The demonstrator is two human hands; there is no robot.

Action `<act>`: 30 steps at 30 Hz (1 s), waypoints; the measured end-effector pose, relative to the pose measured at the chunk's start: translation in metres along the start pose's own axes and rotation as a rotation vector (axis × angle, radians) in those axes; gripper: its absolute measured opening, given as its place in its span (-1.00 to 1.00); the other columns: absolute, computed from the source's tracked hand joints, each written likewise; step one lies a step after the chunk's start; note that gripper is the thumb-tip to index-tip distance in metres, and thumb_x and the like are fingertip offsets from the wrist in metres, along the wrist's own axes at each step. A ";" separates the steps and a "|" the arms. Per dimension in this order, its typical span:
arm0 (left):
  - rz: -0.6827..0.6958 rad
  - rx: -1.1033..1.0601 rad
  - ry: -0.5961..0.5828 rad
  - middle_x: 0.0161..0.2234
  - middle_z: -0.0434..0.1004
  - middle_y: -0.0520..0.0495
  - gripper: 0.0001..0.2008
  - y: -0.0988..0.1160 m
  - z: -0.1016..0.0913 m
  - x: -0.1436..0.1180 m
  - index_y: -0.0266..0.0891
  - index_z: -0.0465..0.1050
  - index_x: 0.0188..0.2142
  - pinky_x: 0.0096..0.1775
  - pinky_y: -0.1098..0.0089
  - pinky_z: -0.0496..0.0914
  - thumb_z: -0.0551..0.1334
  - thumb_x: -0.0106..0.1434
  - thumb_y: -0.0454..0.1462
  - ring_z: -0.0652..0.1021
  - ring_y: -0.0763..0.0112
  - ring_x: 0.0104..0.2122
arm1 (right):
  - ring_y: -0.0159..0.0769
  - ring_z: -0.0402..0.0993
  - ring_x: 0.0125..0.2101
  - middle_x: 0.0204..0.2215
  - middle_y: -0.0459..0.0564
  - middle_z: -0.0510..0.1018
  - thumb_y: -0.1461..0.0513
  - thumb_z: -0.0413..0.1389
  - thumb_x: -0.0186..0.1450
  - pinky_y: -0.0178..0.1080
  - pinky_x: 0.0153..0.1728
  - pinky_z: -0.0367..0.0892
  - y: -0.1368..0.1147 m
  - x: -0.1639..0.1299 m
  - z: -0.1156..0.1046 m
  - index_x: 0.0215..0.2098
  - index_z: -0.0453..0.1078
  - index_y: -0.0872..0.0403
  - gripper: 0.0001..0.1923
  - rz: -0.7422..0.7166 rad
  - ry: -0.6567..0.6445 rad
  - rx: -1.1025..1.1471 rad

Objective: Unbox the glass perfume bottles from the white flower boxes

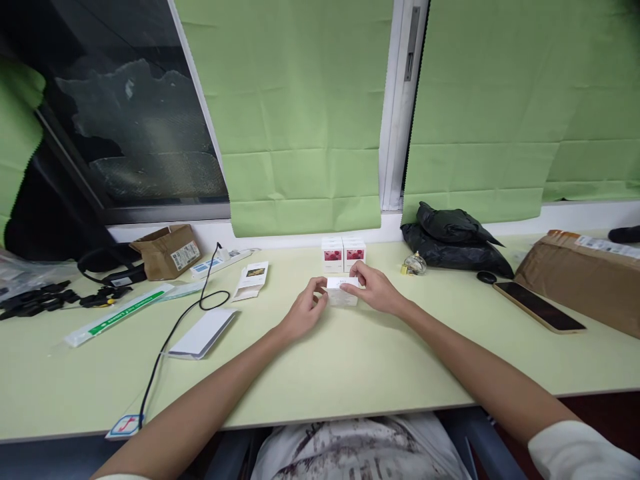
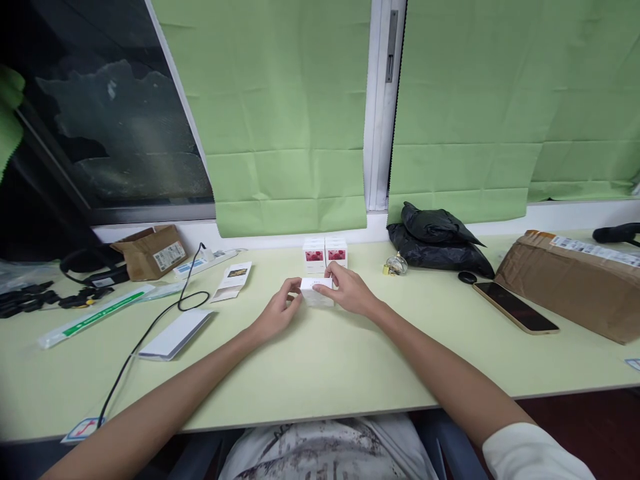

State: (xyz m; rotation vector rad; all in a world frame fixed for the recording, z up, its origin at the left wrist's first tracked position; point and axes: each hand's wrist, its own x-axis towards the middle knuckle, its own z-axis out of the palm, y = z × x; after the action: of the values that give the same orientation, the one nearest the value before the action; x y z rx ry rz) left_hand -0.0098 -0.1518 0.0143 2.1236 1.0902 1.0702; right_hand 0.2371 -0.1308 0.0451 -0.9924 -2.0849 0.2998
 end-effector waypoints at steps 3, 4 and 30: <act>0.014 -0.051 0.021 0.23 0.37 -0.18 -0.55 0.003 0.006 0.001 -0.05 0.11 0.25 0.06 0.18 0.44 0.16 0.45 -0.08 0.49 0.22 0.10 | -0.34 0.24 -0.54 -0.55 -0.22 0.37 -0.14 0.14 0.38 -0.30 -0.47 0.07 -0.004 -0.001 0.002 -0.14 0.32 -0.02 -0.61 0.066 -0.036 -0.043; 0.021 -0.068 0.008 0.25 0.35 -0.19 -0.49 0.004 0.008 0.001 -0.05 0.08 0.27 0.11 0.16 0.42 0.21 0.42 -0.08 0.48 0.20 0.13 | -0.34 0.25 -0.53 -0.54 -0.21 0.40 -0.14 0.13 0.39 -0.31 -0.46 0.06 -0.005 -0.001 0.003 -0.15 0.33 -0.03 -0.61 0.062 -0.034 -0.070; 0.086 0.300 0.046 0.25 0.37 -0.22 -0.09 0.020 0.015 -0.006 -0.06 0.02 0.41 0.09 0.07 0.38 0.42 0.18 -0.14 0.43 -0.06 0.17 | -0.41 0.35 -0.57 -0.53 -0.15 0.41 -0.13 0.10 0.38 -0.33 -0.54 0.27 0.001 0.002 -0.001 -0.37 0.35 0.05 -0.56 0.264 -0.208 0.504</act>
State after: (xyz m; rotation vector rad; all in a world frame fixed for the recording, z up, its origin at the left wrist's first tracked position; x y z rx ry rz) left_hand 0.0088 -0.1690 0.0185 2.4085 1.2574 1.0530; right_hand 0.2381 -0.1284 0.0464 -0.9476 -1.9082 1.0452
